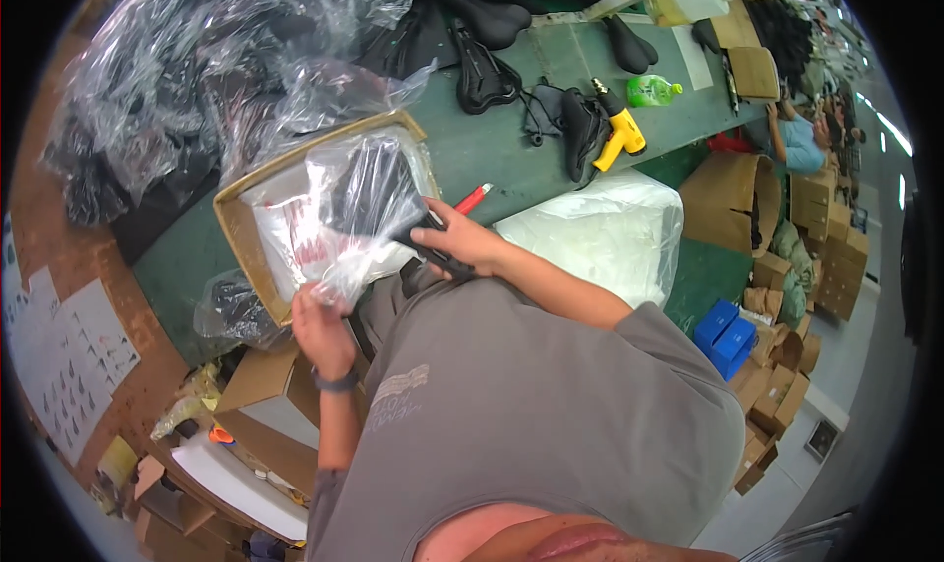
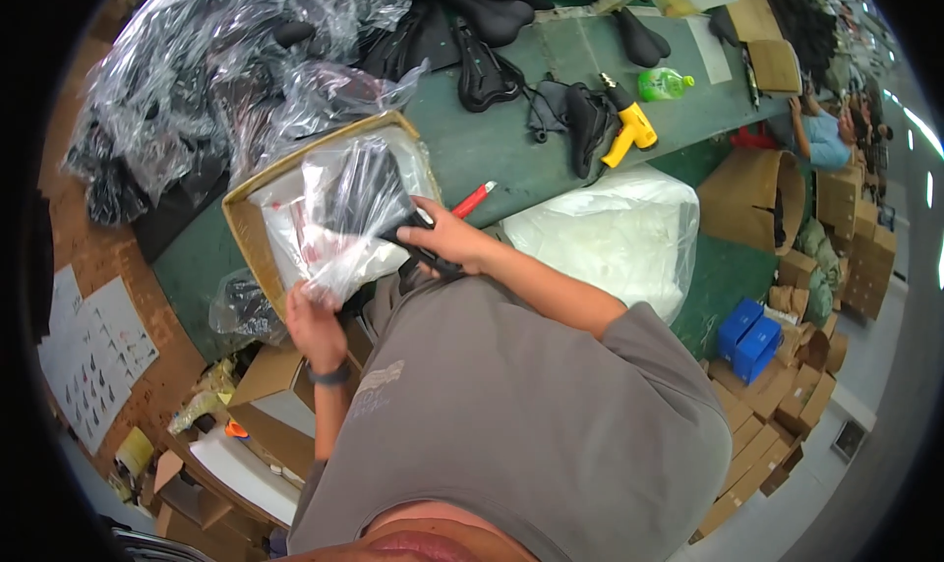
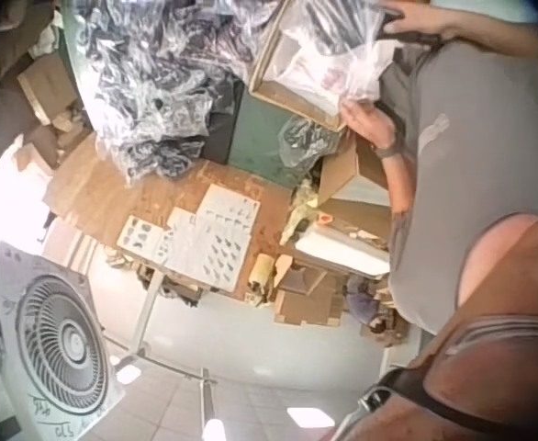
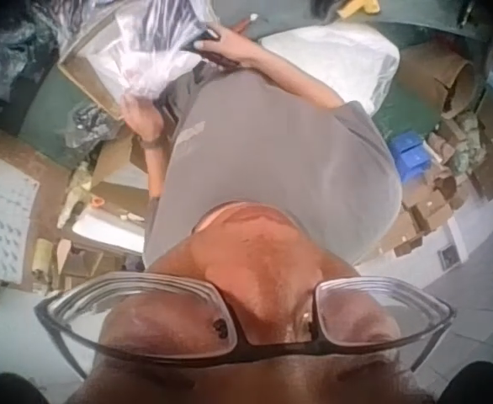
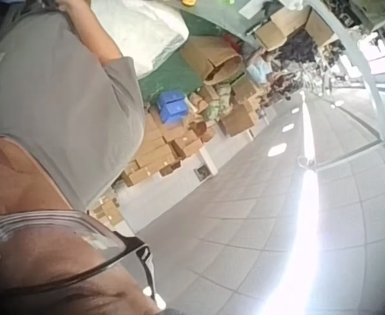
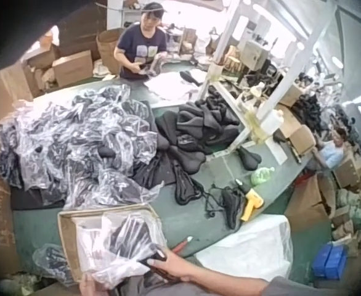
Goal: The person is packing individual bicycle seats into cardboard boxes in a warehouse environment.
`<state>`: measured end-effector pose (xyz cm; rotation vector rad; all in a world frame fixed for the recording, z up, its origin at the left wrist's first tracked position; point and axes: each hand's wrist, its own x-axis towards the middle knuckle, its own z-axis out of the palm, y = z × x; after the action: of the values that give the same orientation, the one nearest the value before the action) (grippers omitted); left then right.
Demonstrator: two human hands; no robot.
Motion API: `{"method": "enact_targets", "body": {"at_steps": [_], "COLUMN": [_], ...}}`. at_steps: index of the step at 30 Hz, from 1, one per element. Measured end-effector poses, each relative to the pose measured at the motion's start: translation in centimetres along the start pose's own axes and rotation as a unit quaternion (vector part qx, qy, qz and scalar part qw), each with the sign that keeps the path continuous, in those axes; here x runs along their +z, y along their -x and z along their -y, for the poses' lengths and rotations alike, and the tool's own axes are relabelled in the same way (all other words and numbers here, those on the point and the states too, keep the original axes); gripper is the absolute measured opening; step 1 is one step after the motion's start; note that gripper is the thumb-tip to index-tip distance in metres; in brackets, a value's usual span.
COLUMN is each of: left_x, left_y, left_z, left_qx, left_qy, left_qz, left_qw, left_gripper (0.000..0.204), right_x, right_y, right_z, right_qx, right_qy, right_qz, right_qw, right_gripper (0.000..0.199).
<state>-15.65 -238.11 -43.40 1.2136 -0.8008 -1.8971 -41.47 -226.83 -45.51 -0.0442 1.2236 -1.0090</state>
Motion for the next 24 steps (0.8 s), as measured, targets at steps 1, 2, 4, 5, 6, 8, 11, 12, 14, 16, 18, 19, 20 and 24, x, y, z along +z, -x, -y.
{"method": "enact_targets", "body": {"at_steps": [1,2,4,5,6,8,11,12,14,16,18,19,20,24], "left_x": [-1.8,-2.6,2.3,3.1,3.9,4.8,3.6,0.5,-1.2,4.9,6.6,8.0,6.2,4.6], "left_y": [0.1,-0.4,1.4,0.8,0.2,-2.6,-7.5,-10.2,-12.5,-11.3,-12.1,-12.9,-13.0,-16.2], "left_z": [-0.8,-1.0,1.0,1.2,0.4,-1.1,-6.7,-7.3,-5.9,0.2,7.9,11.4,13.6,20.8], "left_qx": [-0.055,-0.109,-0.079,-0.059,-0.077,-0.088,0.011,0.114,0.14,0.12,0.061,0.077,0.183,0.227], "left_qy": [-0.041,-0.083,-0.102,-0.064,-0.134,0.098,0.416,0.401,0.243,0.004,-0.23,-0.371,-0.541,-0.684], "left_qz": [0.097,0.193,0.172,0.232,0.149,0.131,0.118,0.061,-0.028,-0.107,0.044,0.108,0.078,0.12], "left_qw": [0.993,0.971,0.977,0.969,0.977,0.983,0.902,0.907,0.959,0.987,0.97,0.919,0.817,0.683], "left_gripper": [0.02,0.03,0.095,0.093,0.084,0.074,0.063,0.067,0.063,0.049,0.03,0.026,0.023,0.028], "right_x": [1.3,1.8,3.3,1.8,-0.7,-8.1,-24.7,-32.5,-39.5,-43.7,-45.9,-46.2,-38.0,-29.5], "right_y": [2.3,4.2,4.9,4.3,3.2,-0.4,-4.3,-5.9,-7.2,-7.9,-7.1,-6.2,-7.6,2.1], "right_z": [1.1,2.5,3.1,3.6,4.0,1.3,-1.4,-4.9,-6.8,-8.7,-10.1,-10.9,-5.4,-2.4], "right_qx": [-0.078,-0.121,-0.332,-0.332,-0.315,-0.347,-0.261,-0.223,-0.068,0.016,-0.01,-0.039,-0.119,-0.265], "right_qy": [0.041,0.156,0.287,0.283,0.303,0.233,0.162,0.187,0.275,0.249,0.253,0.254,0.041,-0.517], "right_qz": [-0.017,-0.025,0.094,0.092,0.162,-0.033,-0.593,-0.661,-0.738,-0.711,-0.699,-0.686,-0.6,0.053], "right_qw": [0.996,0.98,0.893,0.895,0.885,0.908,0.744,0.692,0.612,0.658,0.669,0.68,0.79,0.812], "right_gripper": [0.094,0.094,0.096,0.096,0.08,0.036,0.049,0.076,0.106,0.108,0.103,0.098,0.078,0.075]}}
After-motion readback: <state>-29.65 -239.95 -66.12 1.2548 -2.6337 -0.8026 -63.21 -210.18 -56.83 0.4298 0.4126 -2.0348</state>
